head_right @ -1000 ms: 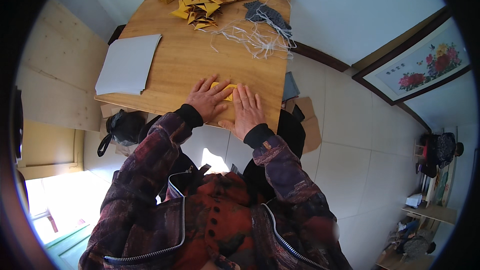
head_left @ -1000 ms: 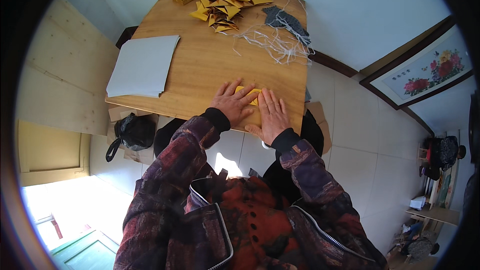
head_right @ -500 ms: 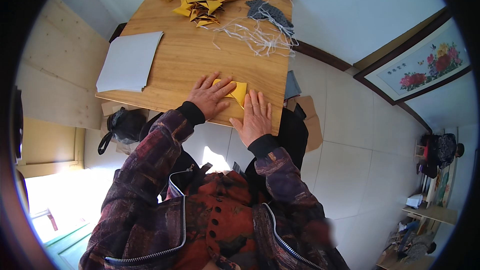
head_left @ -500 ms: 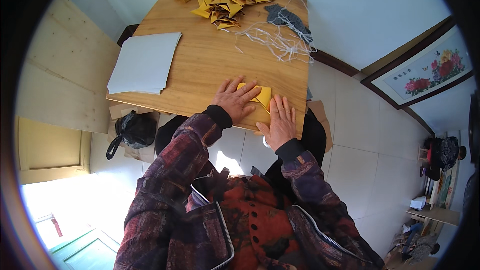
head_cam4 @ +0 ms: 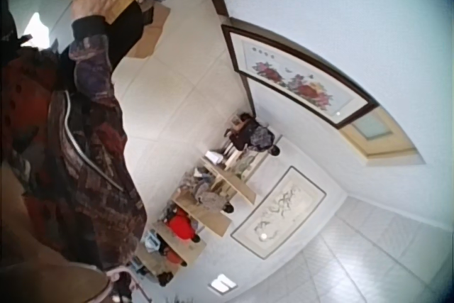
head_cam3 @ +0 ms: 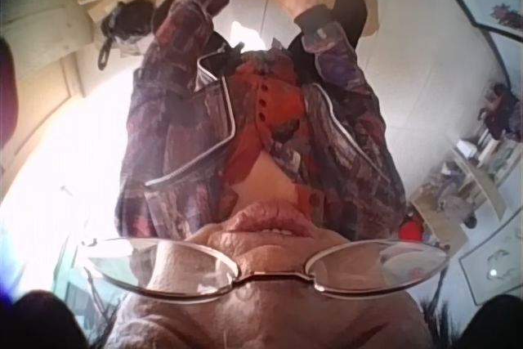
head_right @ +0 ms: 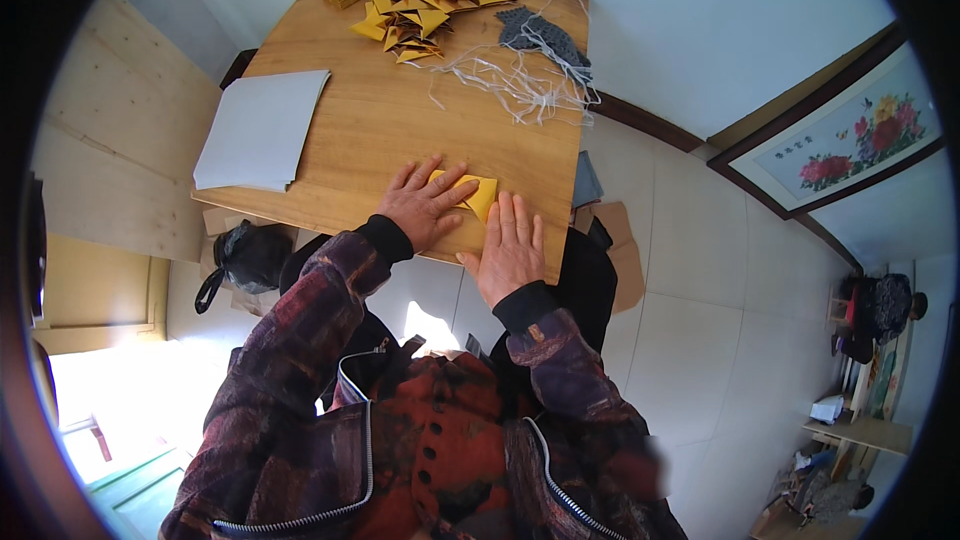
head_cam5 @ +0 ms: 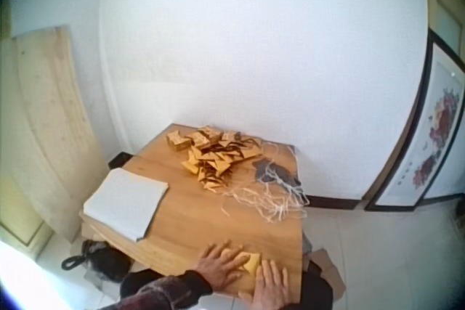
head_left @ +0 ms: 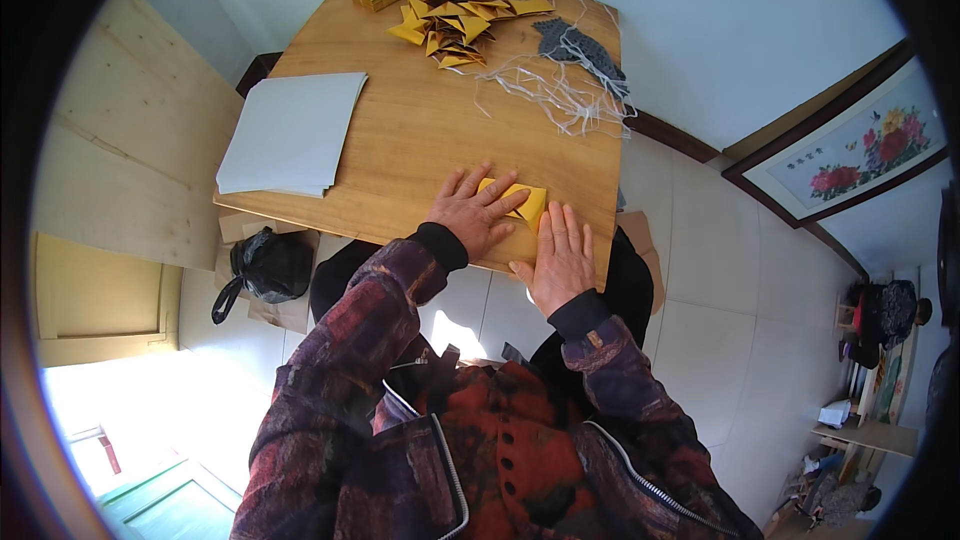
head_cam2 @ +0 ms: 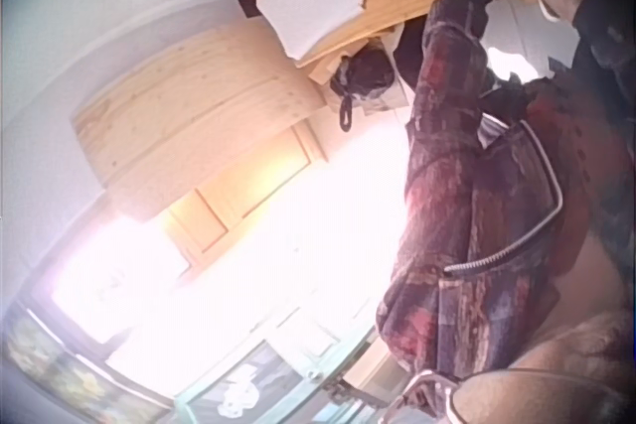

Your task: The person folds yellow paper sheets into small triangular packets by hand, then gathers them into a stack and ties the bundle with white string. The finished bundle is placed on the table.

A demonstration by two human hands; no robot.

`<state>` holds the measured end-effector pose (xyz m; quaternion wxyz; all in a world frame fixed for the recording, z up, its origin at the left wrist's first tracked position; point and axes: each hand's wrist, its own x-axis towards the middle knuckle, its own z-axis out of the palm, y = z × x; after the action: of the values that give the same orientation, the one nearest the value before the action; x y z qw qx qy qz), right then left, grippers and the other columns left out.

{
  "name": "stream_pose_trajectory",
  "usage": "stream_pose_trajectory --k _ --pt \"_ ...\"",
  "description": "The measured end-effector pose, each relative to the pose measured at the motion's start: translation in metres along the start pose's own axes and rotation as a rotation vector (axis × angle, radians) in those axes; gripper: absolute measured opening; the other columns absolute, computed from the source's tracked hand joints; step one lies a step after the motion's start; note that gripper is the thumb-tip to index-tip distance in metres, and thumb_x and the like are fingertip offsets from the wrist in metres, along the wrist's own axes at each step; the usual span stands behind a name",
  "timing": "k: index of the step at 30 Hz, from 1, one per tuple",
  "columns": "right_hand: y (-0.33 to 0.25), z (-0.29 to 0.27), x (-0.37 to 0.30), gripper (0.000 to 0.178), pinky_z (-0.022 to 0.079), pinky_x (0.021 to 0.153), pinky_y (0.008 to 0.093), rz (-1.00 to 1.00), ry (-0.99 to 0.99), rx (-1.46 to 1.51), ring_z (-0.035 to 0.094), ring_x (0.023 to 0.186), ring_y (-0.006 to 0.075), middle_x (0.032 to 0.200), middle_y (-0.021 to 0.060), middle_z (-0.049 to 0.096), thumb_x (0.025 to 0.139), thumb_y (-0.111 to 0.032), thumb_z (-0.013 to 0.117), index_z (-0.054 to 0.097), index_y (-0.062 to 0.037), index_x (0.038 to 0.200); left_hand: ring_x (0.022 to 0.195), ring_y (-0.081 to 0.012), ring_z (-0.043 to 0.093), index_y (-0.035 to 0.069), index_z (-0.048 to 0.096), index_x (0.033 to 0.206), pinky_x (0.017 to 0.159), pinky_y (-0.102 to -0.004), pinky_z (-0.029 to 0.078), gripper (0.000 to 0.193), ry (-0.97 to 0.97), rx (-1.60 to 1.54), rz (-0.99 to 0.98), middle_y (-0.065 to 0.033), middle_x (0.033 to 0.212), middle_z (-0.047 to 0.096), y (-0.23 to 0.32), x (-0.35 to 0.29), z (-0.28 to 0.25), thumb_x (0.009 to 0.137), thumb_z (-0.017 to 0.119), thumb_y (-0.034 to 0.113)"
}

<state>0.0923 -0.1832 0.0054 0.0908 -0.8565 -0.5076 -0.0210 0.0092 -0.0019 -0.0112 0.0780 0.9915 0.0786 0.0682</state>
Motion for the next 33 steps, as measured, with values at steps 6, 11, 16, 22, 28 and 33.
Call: stream_pose_trajectory --k 6,11,16,22,28,33 --pt "-0.006 -0.014 0.006 0.088 0.014 0.114 0.0508 -0.001 -0.117 -0.074 0.021 0.141 0.0328 0.149 0.0192 0.029 0.080 -0.051 0.064 0.036 0.0079 0.138 0.143 -0.0264 0.021 0.037 0.036 0.143 0.113 -0.0482 0.017 0.051 -0.007 0.010 0.003 0.0014 0.155 0.026 0.002 -0.001 -0.004 0.095 0.044 0.049" --pt "-0.003 -0.017 0.009 0.090 0.014 0.114 0.0495 -0.038 -0.151 -0.092 0.020 0.141 0.0335 0.149 0.0214 0.028 0.079 -0.055 0.063 0.036 0.0089 0.138 0.143 -0.0266 0.021 0.038 0.040 0.141 0.114 -0.0481 0.016 0.048 -0.021 -0.004 -0.002 -0.0002 0.155 0.026 0.003 0.000 -0.008 0.095 0.044 0.049" --pt "0.007 -0.009 0.007 0.091 0.016 0.114 0.0482 -0.122 -0.095 -0.015 0.022 0.140 0.0357 0.148 0.0236 0.029 0.079 -0.054 0.063 0.035 0.0101 0.137 0.142 -0.0267 0.021 0.037 0.042 0.140 0.114 -0.0480 0.015 0.047 -0.019 -0.013 -0.011 -0.0003 0.154 0.027 0.002 0.000 -0.006 0.095 0.044 0.049" --pt "0.015 0.000 0.000 0.089 0.021 0.113 0.0485 -0.179 0.006 0.092 0.024 0.138 0.0376 0.146 0.0243 0.030 0.078 -0.049 0.066 0.034 0.0109 0.136 0.142 -0.0262 0.022 0.036 0.046 0.137 0.113 -0.0485 0.017 0.046 0.035 -0.034 -0.001 -0.0002 0.153 0.028 0.002 -0.001 -0.001 0.093 0.045 0.050" --pt "0.019 -0.001 0.001 0.086 0.022 0.112 0.0486 -0.218 0.024 0.178 0.026 0.138 0.0364 0.147 0.0228 0.030 0.077 -0.044 0.069 0.036 0.0094 0.136 0.142 -0.0269 0.022 0.036 0.043 0.140 0.114 -0.0479 0.017 0.048 0.003 -0.026 0.001 -0.0015 0.153 0.029 0.003 0.000 -0.005 0.093 0.049 0.045" --pt "0.018 -0.001 0.001 0.082 0.021 0.112 0.0495 -0.207 0.002 0.191 0.026 0.139 0.0339 0.148 0.0183 0.030 0.077 -0.043 0.069 0.039 0.0042 0.137 0.142 -0.0274 0.022 0.036 0.044 0.140 0.113 -0.0486 0.017 0.050 -0.007 -0.037 0.003 -0.0021 0.153 0.028 0.002 0.000 -0.007 0.091 0.051 0.045"
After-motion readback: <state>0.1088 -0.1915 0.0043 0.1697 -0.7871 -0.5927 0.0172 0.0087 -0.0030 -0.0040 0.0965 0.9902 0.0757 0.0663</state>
